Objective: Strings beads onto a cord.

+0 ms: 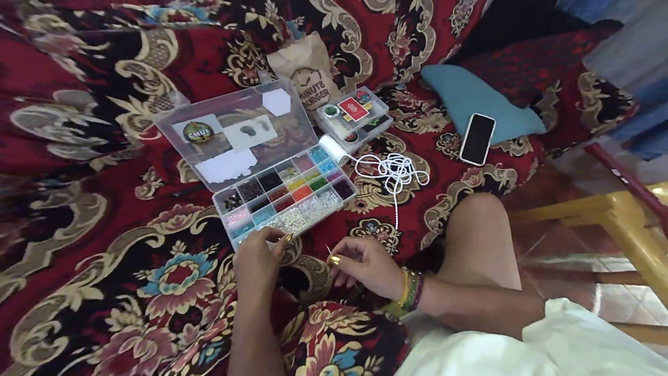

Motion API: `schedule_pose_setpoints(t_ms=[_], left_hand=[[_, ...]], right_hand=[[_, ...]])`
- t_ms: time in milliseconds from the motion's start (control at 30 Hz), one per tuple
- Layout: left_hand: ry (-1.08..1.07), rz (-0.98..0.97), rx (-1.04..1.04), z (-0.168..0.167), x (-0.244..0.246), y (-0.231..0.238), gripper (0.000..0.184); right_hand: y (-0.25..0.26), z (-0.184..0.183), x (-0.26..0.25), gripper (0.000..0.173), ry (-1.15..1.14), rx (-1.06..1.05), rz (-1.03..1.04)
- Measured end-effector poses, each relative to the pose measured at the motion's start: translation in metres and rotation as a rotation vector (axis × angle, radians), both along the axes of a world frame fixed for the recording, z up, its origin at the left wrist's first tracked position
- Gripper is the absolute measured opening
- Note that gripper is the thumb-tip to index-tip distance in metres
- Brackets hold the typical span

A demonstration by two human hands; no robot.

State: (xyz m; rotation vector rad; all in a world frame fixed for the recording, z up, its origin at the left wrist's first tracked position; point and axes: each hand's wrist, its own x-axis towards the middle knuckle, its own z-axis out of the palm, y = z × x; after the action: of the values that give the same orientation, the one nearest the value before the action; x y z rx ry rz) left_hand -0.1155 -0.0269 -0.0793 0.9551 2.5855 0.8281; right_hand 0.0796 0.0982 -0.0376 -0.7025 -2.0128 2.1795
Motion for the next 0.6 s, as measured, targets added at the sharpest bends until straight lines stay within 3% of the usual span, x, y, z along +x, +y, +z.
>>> schedule_pose_setpoints(t_ms=[133, 233, 333, 433, 600], left_hand=[[0.013, 0.051, 0.075, 0.003, 0.003, 0.000, 0.019], [0.010, 0.047, 0.282, 0.002, 0.008, 0.004, 0.020], [-0.377, 0.030, 0.536, 0.000, 0.024, 0.016, 0.015], [-0.839, -0.042, 0.684, -0.002, 0.038, 0.021, 0.009], [-1.136, -0.094, 0.680, 0.006, 0.047, 0.019, 0.015]], right_hand=[[0.001, -0.002, 0.001, 0.018, 0.036, 0.053, -0.049], [0.000, -0.008, 0.002, 0.019, 0.105, 0.149, -0.096], [0.000, -0.015, 0.001, 0.019, 0.203, 0.239, -0.140], [-0.003, -0.010, 0.000, 0.017, 0.180, 0.159, -0.139], [-0.008, -0.008, 0.002, 0.016, 0.090, 0.077, -0.108]])
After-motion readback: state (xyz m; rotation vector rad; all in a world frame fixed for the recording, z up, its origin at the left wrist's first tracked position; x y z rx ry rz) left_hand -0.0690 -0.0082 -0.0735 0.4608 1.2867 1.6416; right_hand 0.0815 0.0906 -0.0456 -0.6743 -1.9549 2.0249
